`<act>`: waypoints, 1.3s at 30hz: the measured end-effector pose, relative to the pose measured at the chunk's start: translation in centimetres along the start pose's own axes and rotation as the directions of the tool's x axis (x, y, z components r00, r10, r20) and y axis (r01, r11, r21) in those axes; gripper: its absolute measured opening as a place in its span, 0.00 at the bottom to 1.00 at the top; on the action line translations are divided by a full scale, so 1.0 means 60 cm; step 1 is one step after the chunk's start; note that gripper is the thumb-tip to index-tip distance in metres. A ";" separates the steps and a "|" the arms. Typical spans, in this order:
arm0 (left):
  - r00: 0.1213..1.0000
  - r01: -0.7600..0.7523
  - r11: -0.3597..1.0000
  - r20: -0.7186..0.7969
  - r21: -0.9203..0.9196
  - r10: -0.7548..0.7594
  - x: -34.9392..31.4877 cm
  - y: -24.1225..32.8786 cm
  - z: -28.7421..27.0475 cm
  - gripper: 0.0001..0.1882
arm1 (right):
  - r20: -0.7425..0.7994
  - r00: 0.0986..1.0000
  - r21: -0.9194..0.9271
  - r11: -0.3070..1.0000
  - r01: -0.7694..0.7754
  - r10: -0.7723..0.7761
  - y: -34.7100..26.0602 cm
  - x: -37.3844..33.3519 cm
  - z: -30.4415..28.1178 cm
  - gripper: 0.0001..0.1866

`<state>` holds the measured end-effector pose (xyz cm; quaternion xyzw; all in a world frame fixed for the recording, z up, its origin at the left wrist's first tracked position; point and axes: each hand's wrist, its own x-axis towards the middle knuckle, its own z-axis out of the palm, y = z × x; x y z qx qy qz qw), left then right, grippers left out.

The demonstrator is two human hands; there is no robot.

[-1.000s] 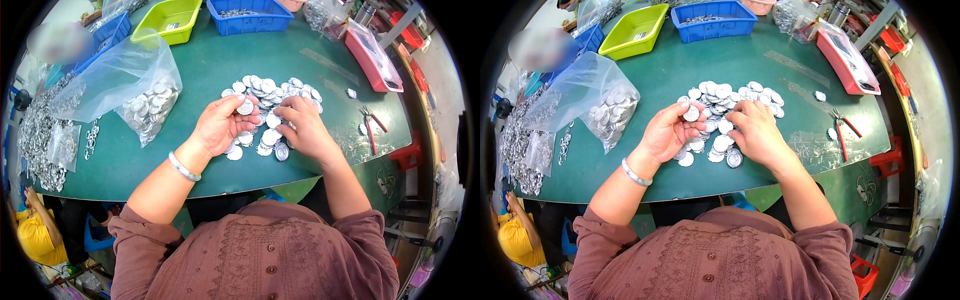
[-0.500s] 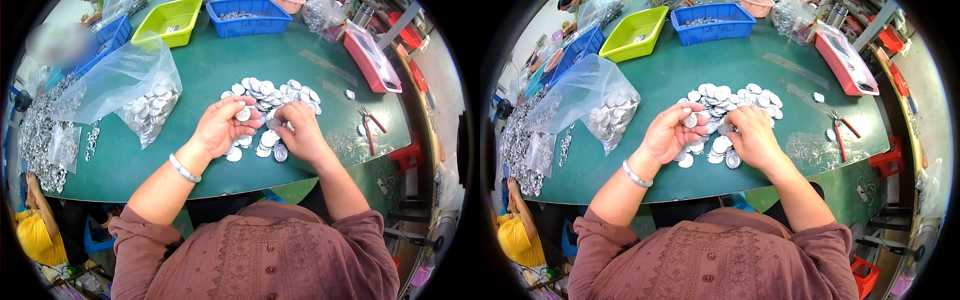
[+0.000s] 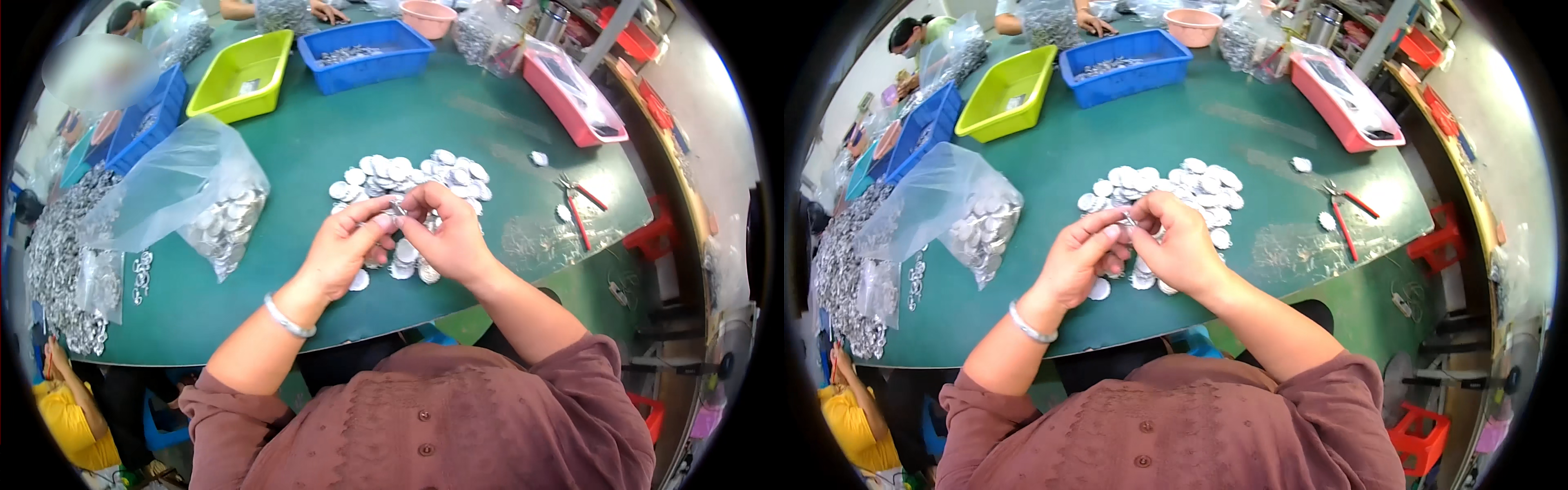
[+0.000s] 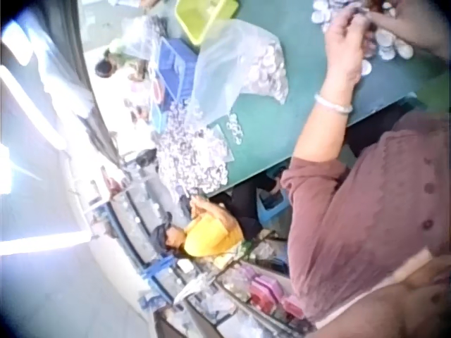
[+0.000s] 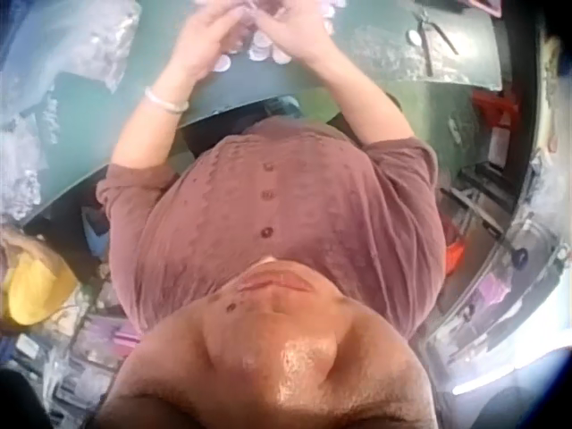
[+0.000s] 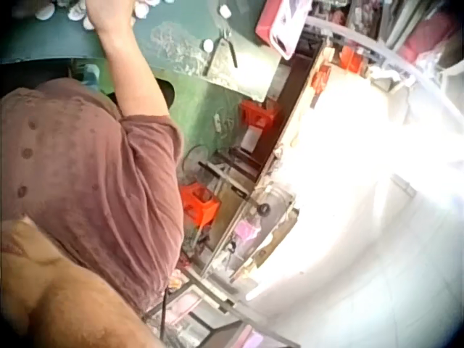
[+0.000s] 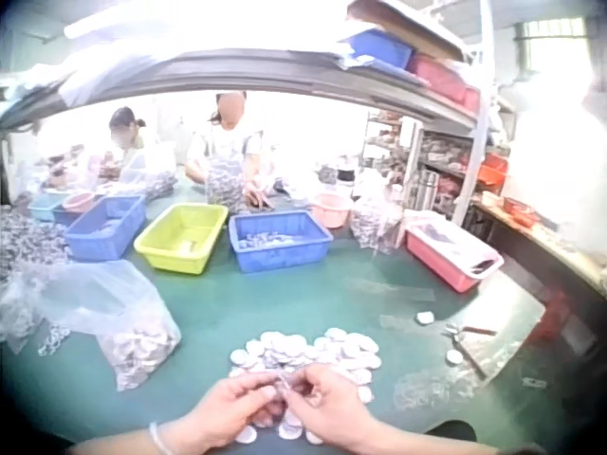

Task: The person assembles metal components by hand at a workbench. The person picks up small circular metal caps from a pile, places a small white circular insert into the center of each cap, and then stacks the assembled components in their hand.

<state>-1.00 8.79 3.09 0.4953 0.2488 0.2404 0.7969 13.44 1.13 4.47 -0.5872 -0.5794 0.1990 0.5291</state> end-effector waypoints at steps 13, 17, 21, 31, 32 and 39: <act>0.993 -0.005 0.997 0.114 -0.080 0.014 0.010 0.005 -0.013 0.14 | 0.044 0.992 0.302 0.945 -0.127 0.119 0.020 -0.001 -0.005 0.12; 0.993 -0.025 0.999 0.117 0.023 0.022 0.007 0.006 -0.012 0.13 | 0.183 0.951 0.431 0.849 -0.304 0.248 0.000 0.002 -0.007 0.13; 0.994 -0.004 0.993 0.112 -0.116 0.017 0.015 -0.002 -0.021 0.14 | 0.138 0.952 0.499 0.811 -0.305 0.273 0.004 0.000 -0.002 0.13; 0.989 0.106 0.947 0.134 -0.302 -0.068 0.014 0.001 -0.013 0.15 | -0.058 0.997 0.239 0.970 -0.040 0.055 0.015 -0.002 0.009 0.13; 0.987 0.093 0.944 0.155 -0.316 -0.046 0.013 0.001 -0.012 0.15 | -0.055 0.997 0.139 0.988 0.066 -0.059 0.013 -0.001 0.013 0.13; 0.981 0.148 0.866 0.185 -0.477 -0.066 0.025 -0.001 -0.034 0.19 | 0.007 0.984 -0.097 0.979 0.180 -0.180 -0.008 0.003 -0.023 0.13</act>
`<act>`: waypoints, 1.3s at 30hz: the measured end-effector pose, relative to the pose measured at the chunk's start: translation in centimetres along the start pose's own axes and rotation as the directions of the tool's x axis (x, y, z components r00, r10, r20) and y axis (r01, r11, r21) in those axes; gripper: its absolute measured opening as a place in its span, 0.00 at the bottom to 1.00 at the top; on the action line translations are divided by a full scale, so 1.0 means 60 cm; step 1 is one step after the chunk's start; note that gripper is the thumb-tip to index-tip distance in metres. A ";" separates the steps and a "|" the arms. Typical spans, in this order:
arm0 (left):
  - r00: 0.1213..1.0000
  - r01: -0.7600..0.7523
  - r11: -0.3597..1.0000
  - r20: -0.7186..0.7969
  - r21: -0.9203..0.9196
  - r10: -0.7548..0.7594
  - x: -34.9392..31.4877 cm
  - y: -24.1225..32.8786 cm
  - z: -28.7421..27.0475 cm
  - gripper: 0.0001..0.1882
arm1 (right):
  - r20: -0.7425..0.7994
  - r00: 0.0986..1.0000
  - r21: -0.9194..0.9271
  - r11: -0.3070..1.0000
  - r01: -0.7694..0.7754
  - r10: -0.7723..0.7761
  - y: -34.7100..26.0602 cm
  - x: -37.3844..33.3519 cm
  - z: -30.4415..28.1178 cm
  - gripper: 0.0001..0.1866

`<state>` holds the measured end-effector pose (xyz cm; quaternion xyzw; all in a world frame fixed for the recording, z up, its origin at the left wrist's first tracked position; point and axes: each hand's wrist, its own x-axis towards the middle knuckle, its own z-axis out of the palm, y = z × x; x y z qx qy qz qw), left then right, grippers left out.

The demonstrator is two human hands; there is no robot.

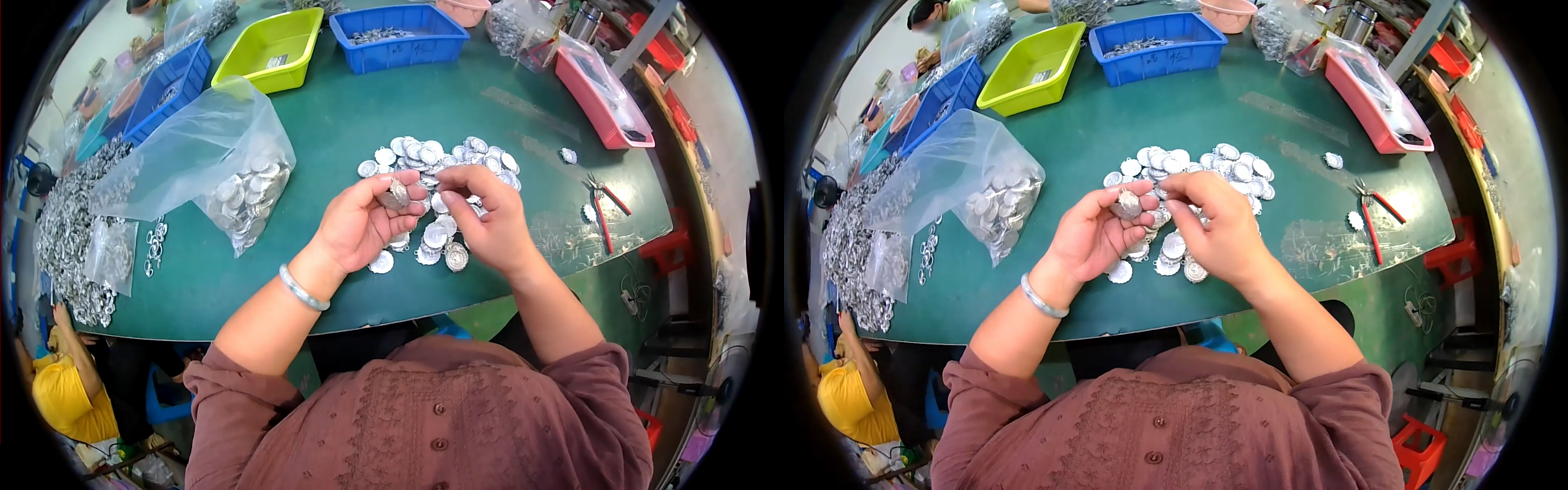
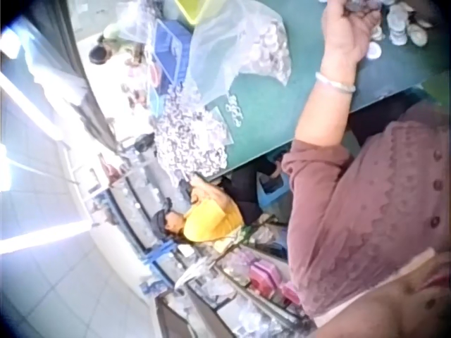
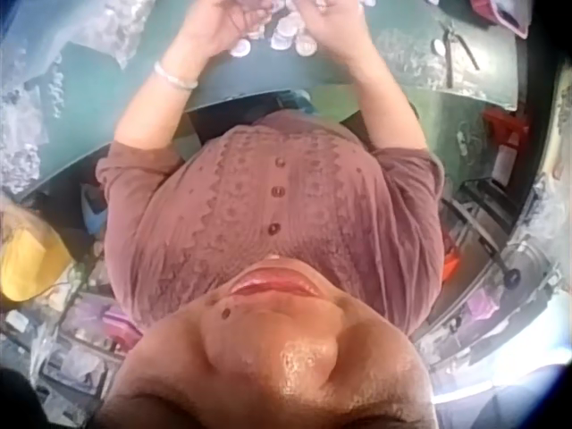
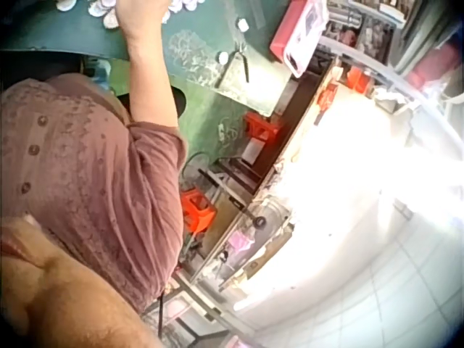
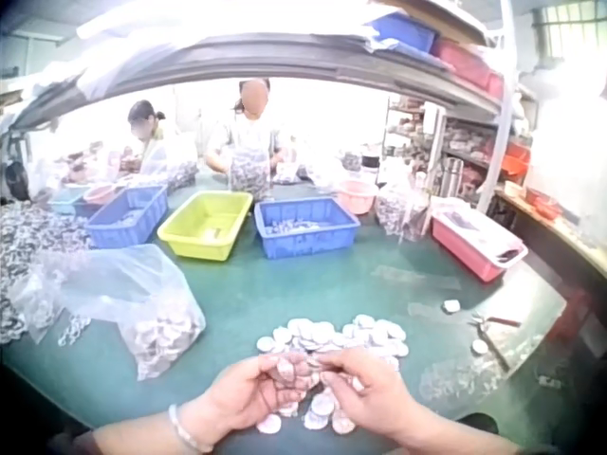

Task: The person assembles metal components by hand at a workbench. The person picks up small circular metal caps from a pile, places a small white circular insert into the center of each cap, and then stacks the assembled components in their hand.

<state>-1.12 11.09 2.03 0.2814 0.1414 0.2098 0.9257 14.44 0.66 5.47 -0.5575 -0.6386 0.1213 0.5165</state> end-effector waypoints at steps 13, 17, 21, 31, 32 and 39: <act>0.979 -0.073 0.996 -0.188 0.060 0.083 -0.006 0.009 0.018 0.15 | 0.330 0.942 -0.446 0.890 0.098 0.062 0.008 -0.034 -0.018 0.16; 0.990 0.006 0.983 -0.140 0.181 0.020 -0.006 0.008 0.008 0.13 | 0.280 0.958 -0.369 0.928 0.050 0.060 0.009 -0.036 -0.008 0.13; 0.986 -0.021 0.846 -0.131 0.532 0.107 -0.010 -0.006 0.028 0.10 | 0.272 0.950 -0.294 0.953 -0.068 0.152 0.010 -0.034 -0.006 0.11; 0.988 -0.071 0.851 -0.078 0.521 0.130 -0.012 -0.013 0.020 0.05 | 0.163 0.943 0.303 0.895 -0.326 0.288 0.017 -0.016 0.000 0.13; 0.988 -0.079 0.870 -0.076 0.487 0.132 -0.011 -0.012 0.018 0.05 | 0.175 0.925 0.378 0.845 -0.379 0.337 0.016 -0.017 0.001 0.14; 0.975 -0.095 0.880 -0.136 0.466 0.178 -0.010 -0.015 0.026 0.05 | 0.081 0.953 0.386 0.872 -0.300 0.291 0.021 -0.013 0.017 0.14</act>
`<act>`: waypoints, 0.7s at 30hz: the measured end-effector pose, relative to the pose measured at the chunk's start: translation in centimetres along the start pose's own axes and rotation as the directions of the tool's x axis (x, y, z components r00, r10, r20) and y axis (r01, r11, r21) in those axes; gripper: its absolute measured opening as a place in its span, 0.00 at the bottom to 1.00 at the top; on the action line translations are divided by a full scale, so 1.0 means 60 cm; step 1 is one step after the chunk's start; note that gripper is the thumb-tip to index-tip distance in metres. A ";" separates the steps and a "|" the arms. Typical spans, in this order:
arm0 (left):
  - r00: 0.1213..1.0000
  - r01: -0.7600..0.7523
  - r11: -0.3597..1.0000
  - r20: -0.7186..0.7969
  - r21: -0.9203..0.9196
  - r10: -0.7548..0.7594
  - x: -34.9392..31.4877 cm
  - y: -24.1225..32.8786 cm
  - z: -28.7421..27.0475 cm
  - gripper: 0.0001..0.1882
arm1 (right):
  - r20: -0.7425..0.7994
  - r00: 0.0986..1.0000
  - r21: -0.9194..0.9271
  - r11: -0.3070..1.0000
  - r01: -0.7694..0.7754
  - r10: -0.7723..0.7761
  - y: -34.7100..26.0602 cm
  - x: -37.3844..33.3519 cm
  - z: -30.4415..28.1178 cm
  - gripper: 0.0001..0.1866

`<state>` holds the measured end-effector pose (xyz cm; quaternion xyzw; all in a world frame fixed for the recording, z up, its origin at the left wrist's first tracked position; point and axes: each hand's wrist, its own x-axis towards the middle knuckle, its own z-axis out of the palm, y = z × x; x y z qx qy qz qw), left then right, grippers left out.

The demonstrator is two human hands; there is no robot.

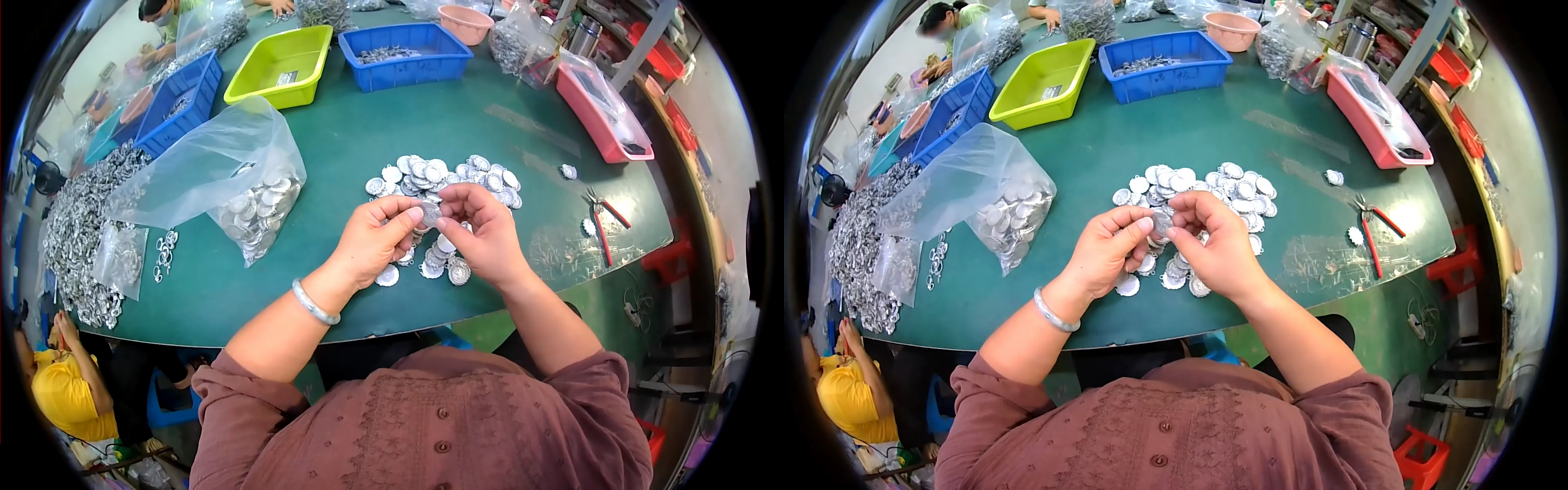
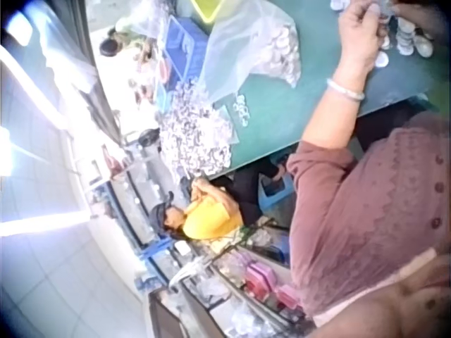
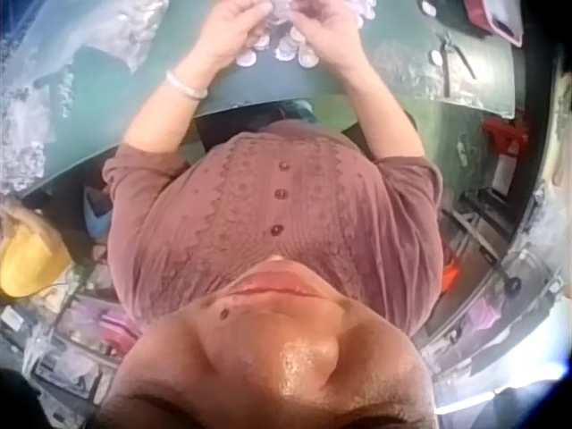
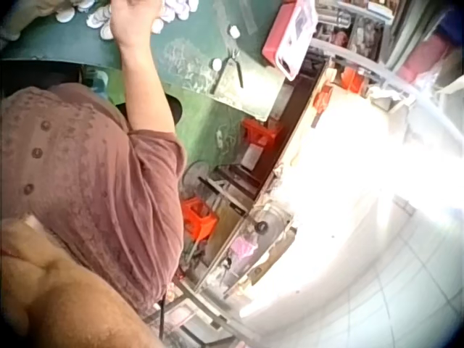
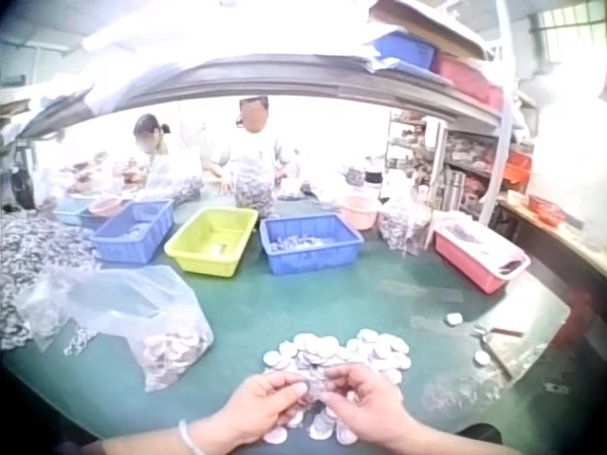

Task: The person assembles metal components by hand at a workbench. The person picks up small circular metal caps from a pile, places a small white circular insert into the center of each cap, and then stacks the assembled components in their hand.

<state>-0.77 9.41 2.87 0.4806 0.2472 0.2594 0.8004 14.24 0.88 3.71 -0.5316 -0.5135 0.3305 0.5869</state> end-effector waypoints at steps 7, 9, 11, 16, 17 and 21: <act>0.996 0.034 0.977 0.087 -0.210 -0.016 0.008 -0.007 -0.016 0.07 | 0.223 0.840 -0.480 0.695 0.536 -0.494 -0.099 0.068 -0.006 0.25; 0.994 0.086 0.950 0.092 -0.300 -0.061 0.002 0.001 -0.015 0.07 | 0.367 0.749 -0.419 0.620 0.663 -0.552 -0.165 0.088 0.005 0.25; 0.991 0.091 0.930 0.128 -0.357 -0.048 -0.003 0.010 -0.022 0.05 | 0.391 0.725 -0.395 0.608 0.688 -0.567 -0.200 0.094 0.018 0.24; 0.963 0.146 0.860 0.268 -0.488 -0.012 0.006 0.010 -0.026 0.08 | 0.324 0.778 -0.473 0.620 0.626 -0.538 -0.115 0.091 -0.006 0.15; 0.953 0.166 0.837 0.305 -0.522 0.001 0.007 0.008 -0.031 0.07 | 0.334 0.840 -0.445 0.715 0.540 -0.427 -0.095 0.083 -0.007 0.13; 0.930 0.232 0.805 0.368 -0.546 -0.018 0.007 0.002 -0.032 0.06 | 0.270 0.963 0.008 1.000 0.004 -0.006 -0.040 0.049 0.015 0.08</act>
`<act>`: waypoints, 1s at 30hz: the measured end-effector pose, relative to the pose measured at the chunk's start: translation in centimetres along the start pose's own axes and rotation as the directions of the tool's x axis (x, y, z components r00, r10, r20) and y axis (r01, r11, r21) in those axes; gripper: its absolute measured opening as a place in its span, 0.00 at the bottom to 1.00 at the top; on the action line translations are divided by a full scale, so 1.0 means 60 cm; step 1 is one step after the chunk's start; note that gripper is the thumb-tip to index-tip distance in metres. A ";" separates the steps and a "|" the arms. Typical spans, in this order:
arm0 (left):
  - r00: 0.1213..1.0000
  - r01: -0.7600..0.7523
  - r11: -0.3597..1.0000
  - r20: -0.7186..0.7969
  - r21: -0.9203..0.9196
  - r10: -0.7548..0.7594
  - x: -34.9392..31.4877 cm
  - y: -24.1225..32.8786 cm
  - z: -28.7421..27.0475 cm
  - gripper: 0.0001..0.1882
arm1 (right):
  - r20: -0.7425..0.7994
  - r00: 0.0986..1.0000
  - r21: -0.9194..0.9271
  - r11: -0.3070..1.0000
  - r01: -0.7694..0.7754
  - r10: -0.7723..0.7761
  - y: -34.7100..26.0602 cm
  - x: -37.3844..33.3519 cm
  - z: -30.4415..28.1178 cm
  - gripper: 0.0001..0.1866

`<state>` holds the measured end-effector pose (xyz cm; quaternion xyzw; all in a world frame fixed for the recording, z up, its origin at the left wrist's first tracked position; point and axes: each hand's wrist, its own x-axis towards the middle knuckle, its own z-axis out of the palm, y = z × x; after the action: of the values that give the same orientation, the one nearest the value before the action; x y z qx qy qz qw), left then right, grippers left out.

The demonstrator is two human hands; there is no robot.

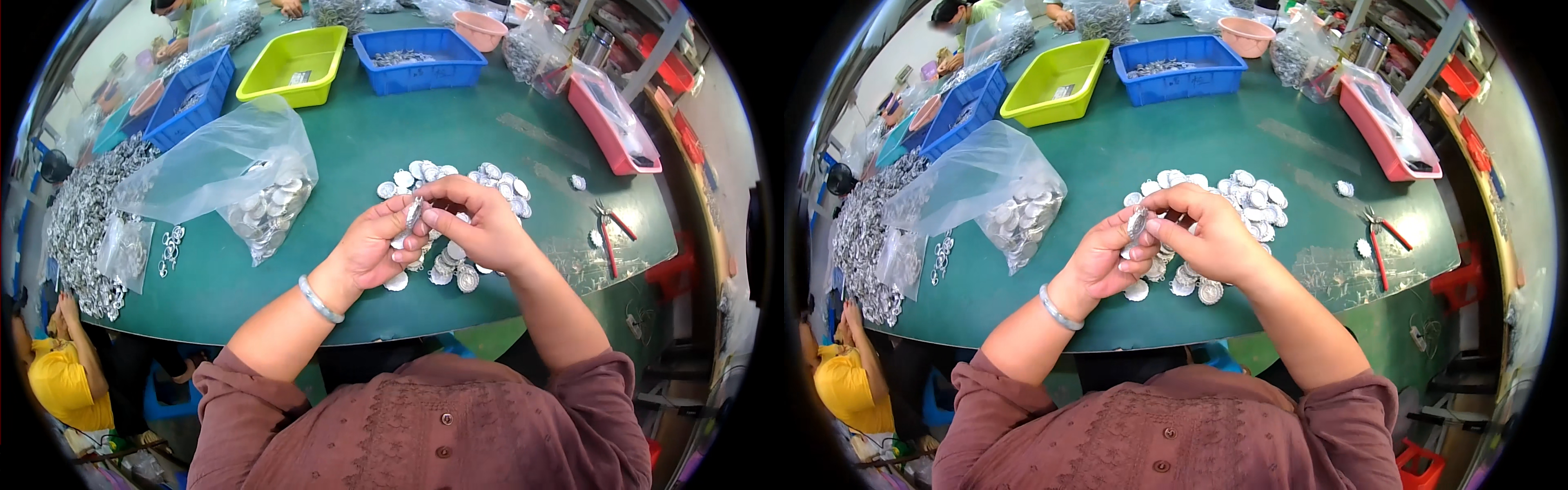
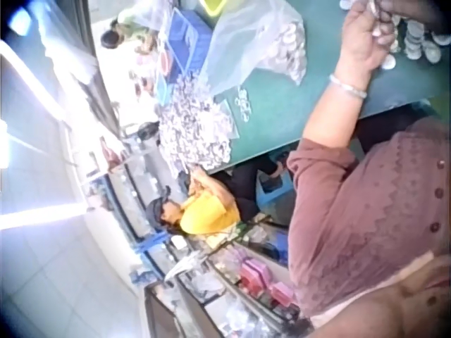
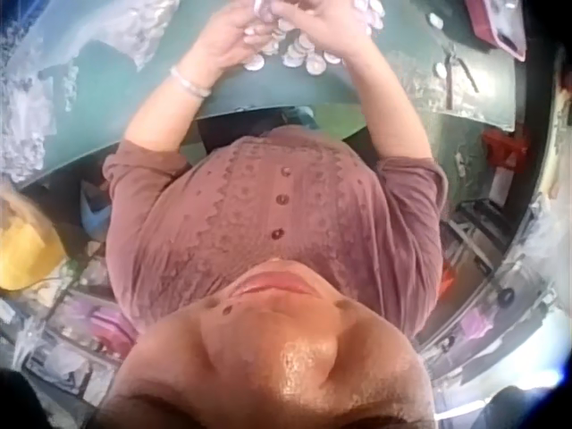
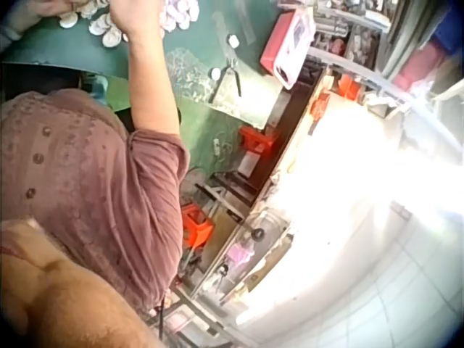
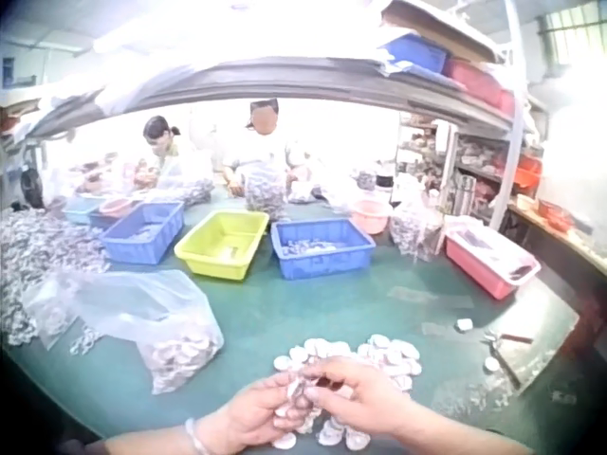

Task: The person assembles metal components by hand at a workbench. The person picks up small circular metal caps from a pile, places a small white circular insert into the center of each cap, and then stacks the assembled components in their hand.

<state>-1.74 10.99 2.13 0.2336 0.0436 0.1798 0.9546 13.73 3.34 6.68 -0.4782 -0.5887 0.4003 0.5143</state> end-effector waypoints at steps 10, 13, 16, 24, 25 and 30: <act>0.978 0.030 0.984 -0.210 0.178 0.008 0.005 -0.006 0.012 0.12 | -0.132 0.987 0.065 0.994 -0.082 0.091 0.012 -0.008 -0.014 0.05; 0.984 0.025 0.966 -0.178 0.259 0.022 0.003 -0.006 0.016 0.12 | -0.144 0.977 0.070 0.986 -0.150 0.158 0.013 -0.011 -0.014 0.05; 0.982 0.019 0.961 -0.185 0.277 0.034 0.003 -0.007 0.011 0.12 | -0.133 0.979 0.093 0.985 -0.142 0.154 0.017 -0.012 -0.012 0.06; 0.970 -0.013 0.965 -0.229 0.261 0.075 0.006 -0.010 0.019 0.12 | -0.170 0.985 -0.129 0.990 -0.056 0.034 0.020 -0.020 -0.030 0.06; 0.963 -0.031 0.969 -0.252 0.245 0.095 0.007 -0.010 0.018 0.11 | -0.181 0.983 -0.252 0.967 -0.028 -0.018 0.016 -0.023 -0.036 0.06; 0.986 -0.041 0.995 -0.160 0.090 0.055 0.010 -0.001 0.001 0.15 | 0.084 0.979 -0.658 0.727 0.196 -0.187 0.014 -0.058 -0.068 0.12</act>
<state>-1.17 11.11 2.13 0.2600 0.1231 0.2194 0.9323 17.93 0.06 5.68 -0.5638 -0.7415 0.1131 0.3457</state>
